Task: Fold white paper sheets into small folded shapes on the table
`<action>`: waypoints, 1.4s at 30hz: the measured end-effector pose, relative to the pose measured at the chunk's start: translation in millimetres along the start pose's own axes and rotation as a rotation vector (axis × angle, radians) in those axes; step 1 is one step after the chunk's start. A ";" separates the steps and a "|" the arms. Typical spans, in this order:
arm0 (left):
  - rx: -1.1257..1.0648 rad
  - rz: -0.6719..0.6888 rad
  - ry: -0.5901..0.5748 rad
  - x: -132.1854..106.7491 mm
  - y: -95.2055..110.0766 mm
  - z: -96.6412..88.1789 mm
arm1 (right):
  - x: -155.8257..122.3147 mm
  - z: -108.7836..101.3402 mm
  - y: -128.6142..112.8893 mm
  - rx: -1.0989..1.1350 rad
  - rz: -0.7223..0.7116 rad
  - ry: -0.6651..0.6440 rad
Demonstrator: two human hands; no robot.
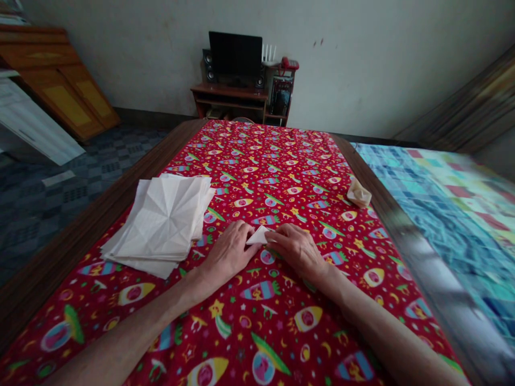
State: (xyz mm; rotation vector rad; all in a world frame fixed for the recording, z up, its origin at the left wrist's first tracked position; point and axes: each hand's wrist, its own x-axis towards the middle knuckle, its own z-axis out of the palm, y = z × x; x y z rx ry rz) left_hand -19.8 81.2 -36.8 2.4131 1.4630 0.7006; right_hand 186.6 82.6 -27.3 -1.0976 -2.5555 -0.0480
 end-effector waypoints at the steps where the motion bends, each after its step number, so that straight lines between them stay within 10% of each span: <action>1: -0.002 0.003 0.003 -0.1 -0.5 0.5 | -0.5 1.0 1.7 0.004 -0.010 0.009; 23: 0.033 -0.014 -0.002 -0.4 6.9 -7.3 | 4.0 -0.6 1.6 -0.177 -0.162 0.016; 42: -0.159 -0.002 0.191 2.1 20.0 10.8 | 14.3 4.5 -26.5 -0.087 0.040 0.214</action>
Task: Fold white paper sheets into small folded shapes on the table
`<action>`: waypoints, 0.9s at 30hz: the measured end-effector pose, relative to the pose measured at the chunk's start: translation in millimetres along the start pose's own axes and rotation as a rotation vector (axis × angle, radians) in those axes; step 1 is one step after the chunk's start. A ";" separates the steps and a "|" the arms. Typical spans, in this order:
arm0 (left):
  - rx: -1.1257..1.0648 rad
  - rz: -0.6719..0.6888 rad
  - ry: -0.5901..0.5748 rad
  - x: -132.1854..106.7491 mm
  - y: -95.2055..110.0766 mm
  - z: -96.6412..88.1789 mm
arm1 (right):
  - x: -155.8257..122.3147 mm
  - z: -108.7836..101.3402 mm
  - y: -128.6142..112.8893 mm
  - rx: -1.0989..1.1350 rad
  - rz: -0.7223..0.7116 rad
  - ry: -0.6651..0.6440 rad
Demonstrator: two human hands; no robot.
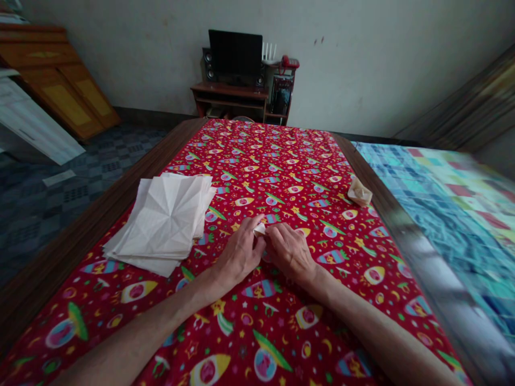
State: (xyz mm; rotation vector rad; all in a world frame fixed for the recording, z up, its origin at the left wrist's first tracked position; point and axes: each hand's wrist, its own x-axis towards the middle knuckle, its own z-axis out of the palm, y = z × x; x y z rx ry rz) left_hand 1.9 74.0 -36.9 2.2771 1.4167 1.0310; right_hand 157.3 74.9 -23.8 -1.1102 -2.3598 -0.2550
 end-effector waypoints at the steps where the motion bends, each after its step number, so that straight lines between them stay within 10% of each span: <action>1: 0.008 0.002 -0.016 1.3 0.7 -0.4 | 0.2 0.6 -0.2 -0.001 0.024 -0.005; 12: 0.046 0.011 -0.087 3.9 0.0 -4.7 | 0.7 0.4 2.7 0.139 0.244 -0.194; 19: 0.062 0.072 0.029 3.9 -13.1 -1.6 | -6.6 -6.9 0.5 0.015 0.235 -0.276; 27: 0.177 0.322 -0.136 -8.5 -10.7 -14.7 | -13.5 -15.4 5.4 -0.119 0.088 -0.426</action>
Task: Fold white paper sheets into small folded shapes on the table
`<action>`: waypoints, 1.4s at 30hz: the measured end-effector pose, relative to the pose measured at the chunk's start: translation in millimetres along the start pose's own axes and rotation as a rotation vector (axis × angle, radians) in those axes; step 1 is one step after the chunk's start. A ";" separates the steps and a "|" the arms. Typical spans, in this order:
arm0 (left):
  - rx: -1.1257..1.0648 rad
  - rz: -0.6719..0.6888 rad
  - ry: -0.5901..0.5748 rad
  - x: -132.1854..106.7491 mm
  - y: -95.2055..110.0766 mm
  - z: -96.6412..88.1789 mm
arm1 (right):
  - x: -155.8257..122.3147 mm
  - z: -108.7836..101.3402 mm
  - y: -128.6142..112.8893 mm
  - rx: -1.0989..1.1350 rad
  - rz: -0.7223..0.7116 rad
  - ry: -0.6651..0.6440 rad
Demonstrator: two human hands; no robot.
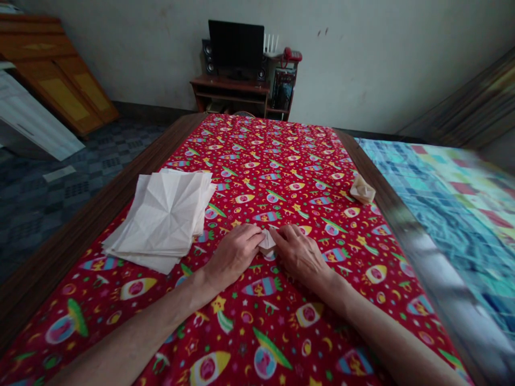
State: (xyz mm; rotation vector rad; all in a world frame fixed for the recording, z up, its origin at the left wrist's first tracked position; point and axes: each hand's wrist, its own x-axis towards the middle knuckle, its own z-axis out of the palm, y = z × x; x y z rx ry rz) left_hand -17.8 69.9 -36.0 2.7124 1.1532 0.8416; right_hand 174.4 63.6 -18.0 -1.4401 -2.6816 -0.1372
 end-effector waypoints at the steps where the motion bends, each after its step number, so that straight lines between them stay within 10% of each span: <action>1: 0.017 0.020 0.002 -1.9 0.3 -1.3 | -0.6 0.0 0.3 -0.009 -0.005 0.000; 21: 0.158 0.102 -0.127 -10.1 7.9 -14.9 | -12.2 7.9 14.3 0.230 -0.183 0.177; 31: -0.200 -0.129 0.081 -8.7 -5.4 4.3 | -9.4 16.4 17.4 0.622 -0.018 0.232; 42: -0.147 -0.299 0.014 -3.0 -3.3 7.5 | -0.1 13.8 4.9 0.306 0.067 0.168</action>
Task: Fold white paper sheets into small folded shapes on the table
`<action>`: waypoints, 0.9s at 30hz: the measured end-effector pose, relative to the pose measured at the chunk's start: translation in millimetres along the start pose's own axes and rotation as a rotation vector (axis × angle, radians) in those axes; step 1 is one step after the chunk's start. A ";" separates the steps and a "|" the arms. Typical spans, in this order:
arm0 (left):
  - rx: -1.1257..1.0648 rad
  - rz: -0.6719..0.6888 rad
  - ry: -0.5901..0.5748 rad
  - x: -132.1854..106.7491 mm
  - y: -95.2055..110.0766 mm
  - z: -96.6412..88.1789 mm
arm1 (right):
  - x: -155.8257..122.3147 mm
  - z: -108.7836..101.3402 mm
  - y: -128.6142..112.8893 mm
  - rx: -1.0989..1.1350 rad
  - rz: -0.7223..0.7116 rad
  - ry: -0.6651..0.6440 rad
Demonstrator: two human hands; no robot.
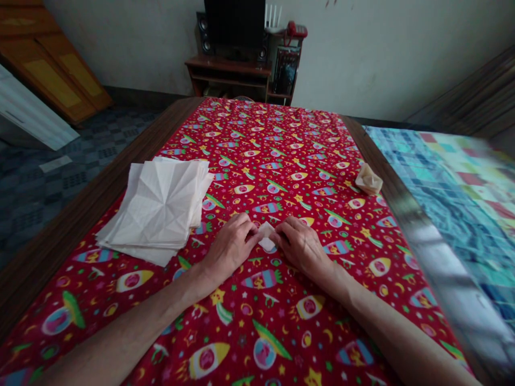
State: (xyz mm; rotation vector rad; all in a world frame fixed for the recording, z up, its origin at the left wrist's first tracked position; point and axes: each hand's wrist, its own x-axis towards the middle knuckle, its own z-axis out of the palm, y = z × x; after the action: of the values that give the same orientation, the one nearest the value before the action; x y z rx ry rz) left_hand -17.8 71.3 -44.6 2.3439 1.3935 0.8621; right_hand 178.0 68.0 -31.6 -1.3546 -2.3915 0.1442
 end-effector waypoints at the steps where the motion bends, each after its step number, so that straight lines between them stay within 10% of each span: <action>1: 0.010 -0.003 -0.004 1.0 0.1 0.2 | 1.0 -0.9 -0.1 -0.004 0.010 -0.011; 27: 0.093 -0.091 -0.041 4.8 1.8 -13.6 | 8.0 -10.6 5.8 0.092 0.101 -0.112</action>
State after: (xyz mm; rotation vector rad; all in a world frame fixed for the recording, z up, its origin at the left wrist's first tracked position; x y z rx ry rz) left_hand -23.2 73.8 -31.3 2.3306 1.5412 0.7351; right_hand 183.0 76.7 -21.1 -1.4602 -2.3752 0.3622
